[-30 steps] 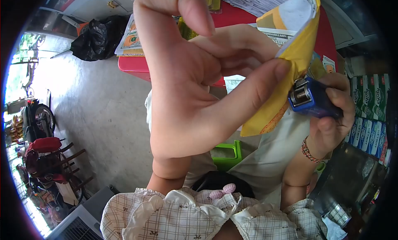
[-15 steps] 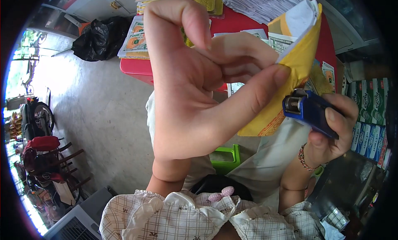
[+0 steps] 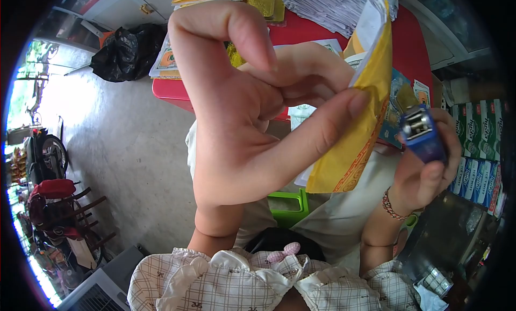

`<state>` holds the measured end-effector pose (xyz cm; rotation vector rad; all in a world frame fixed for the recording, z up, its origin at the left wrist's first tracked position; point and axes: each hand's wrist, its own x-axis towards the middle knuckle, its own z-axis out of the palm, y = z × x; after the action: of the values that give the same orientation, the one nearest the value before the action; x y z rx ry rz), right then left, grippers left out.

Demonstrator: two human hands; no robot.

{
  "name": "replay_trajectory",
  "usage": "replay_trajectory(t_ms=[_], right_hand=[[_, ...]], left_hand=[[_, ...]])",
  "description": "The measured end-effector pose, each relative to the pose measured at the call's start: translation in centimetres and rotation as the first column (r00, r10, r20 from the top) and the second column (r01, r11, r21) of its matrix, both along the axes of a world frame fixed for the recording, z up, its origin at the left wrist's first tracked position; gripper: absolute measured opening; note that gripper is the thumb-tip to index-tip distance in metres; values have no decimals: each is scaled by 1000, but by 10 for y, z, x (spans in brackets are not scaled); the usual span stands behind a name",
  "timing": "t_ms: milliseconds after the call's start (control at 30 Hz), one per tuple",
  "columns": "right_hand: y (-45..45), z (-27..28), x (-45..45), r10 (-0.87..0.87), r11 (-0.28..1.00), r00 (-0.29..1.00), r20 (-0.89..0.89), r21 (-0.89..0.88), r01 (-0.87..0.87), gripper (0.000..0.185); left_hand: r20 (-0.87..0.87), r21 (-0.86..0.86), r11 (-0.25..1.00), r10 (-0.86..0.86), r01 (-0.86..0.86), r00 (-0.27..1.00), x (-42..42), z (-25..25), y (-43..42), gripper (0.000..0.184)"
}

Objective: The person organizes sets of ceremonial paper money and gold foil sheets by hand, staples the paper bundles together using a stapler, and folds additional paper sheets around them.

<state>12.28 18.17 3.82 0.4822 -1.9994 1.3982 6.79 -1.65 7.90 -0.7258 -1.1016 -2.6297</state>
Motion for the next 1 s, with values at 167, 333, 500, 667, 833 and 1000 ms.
replay_trajectory(t_ms=[167,333,500,667,833,1000], right_hand=[[-6,5,-2,155,984,988,29,79,-157,54],[-19,7,-3,-37,994,999,17,-99,38,52],[-16,8,-4,-20,999,1000,-5,-41,20,50],[-14,6,-3,-49,998,997,-68,46,52,52],[-14,-1,-3,-18,932,972,236,-348,102,70],[-4,-10,-6,207,847,943,262,-529,-39,63]], left_hand=[[-6,-37,999,37,-37,999,-1,-9,2,55],[-174,-470,870,75,-149,982,-12,-24,-16,55],[-59,-85,987,133,-138,989,-7,-32,2,56],[-16,-103,989,109,-110,994,-6,-24,4,57],[25,-174,985,4,1,1000,-6,-10,2,54],[-10,-456,888,67,-64,998,-10,-8,-19,47]])
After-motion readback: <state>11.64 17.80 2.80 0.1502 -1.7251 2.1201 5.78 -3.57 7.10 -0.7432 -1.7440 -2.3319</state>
